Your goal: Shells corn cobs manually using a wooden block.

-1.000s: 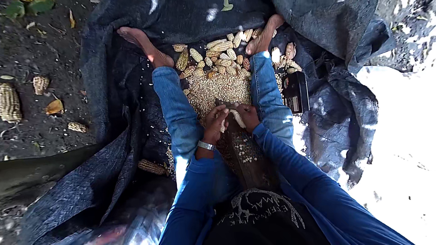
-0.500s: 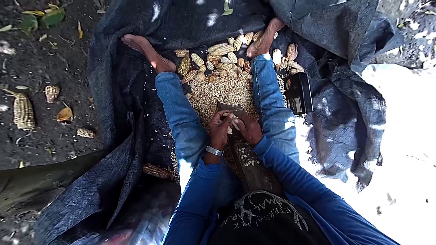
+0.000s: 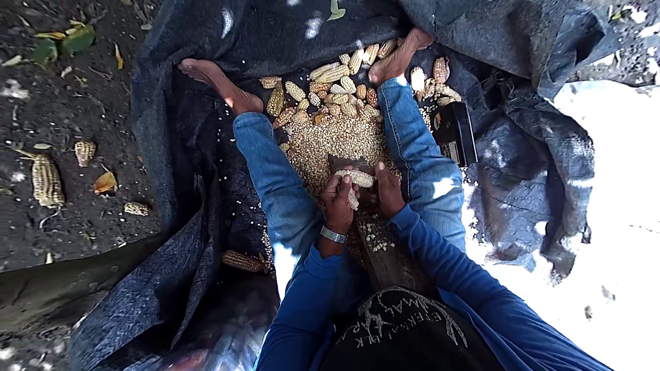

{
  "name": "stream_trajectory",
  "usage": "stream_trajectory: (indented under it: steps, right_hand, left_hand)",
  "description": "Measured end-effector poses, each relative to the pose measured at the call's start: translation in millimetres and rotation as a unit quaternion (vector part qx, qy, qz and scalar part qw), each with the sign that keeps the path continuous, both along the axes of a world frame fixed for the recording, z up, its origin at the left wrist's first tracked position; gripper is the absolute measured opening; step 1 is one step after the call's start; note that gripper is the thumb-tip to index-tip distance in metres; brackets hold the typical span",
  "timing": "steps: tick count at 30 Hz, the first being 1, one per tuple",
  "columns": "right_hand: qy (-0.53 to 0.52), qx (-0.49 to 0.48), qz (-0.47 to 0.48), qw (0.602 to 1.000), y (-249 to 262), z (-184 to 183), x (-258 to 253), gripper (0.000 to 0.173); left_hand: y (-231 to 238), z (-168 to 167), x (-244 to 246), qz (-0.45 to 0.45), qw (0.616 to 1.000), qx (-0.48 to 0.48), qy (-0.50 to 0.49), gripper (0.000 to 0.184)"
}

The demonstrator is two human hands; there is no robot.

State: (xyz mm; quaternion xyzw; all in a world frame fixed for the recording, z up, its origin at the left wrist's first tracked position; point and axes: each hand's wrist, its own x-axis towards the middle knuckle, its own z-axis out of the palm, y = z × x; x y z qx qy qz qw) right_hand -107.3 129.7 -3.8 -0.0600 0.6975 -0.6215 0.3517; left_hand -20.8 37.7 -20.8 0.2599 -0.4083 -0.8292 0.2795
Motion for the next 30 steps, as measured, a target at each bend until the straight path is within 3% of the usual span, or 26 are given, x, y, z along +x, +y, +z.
stream_trajectory:
  steps: [3, 6, 8, 11, 13, 15, 18, 22, 26, 30]
  right_hand:
    - [0.135, 0.058, 0.121, 0.982, 2, -1, -3, 0.05]
    - [0.213, 0.06, 0.112, 0.969, -5, -5, 7, 0.039]
    - [0.175, 0.061, 0.071, 0.98, -8, -3, 9, 0.044]
    - [-0.046, -0.005, -0.009, 0.999, -10, 4, 1, 0.05]
    - [-0.102, -0.054, -0.001, 0.993, -6, 7, -6, 0.052]
    - [-0.06, -0.064, 0.051, 0.995, 1, 3, -10, 0.05]
    - [0.043, -0.069, 0.077, 0.994, 3, -2, -6, 0.03]
    - [0.118, -0.096, 0.037, 0.988, 0, -11, 1, 0.038]
    - [0.088, -0.082, 0.034, 0.992, 1, -11, 0, 0.047]
    - [0.076, -0.078, 0.029, 0.994, 0, -13, 4, 0.023]
  left_hand:
    - [-2, -7, 0, -0.008, 0.994, -0.095, -0.05, 0.018]
    - [4, -2, -1, -0.011, 0.996, -0.063, -0.059, 0.021]
    - [2, 0, -1, -0.02, 0.999, 0.004, -0.046, 0.021]
    - [-3, -6, 1, -0.042, 0.991, 0.125, 0.033, 0.023]
    - [-9, -12, 1, -0.058, 0.979, 0.175, 0.088, 0.027]
    - [-15, -15, 1, -0.078, 0.976, 0.174, 0.102, 0.032]
    - [-17, -15, 0, -0.097, 0.985, 0.123, 0.076, 0.038]
    - [-9, -14, -2, -0.065, 0.995, 0.072, 0.027, 0.039]
    - [-7, -11, -3, -0.022, 0.998, 0.055, -0.004, 0.032]
    - [-5, -12, -3, -0.012, 0.998, 0.056, 0.002, 0.023]
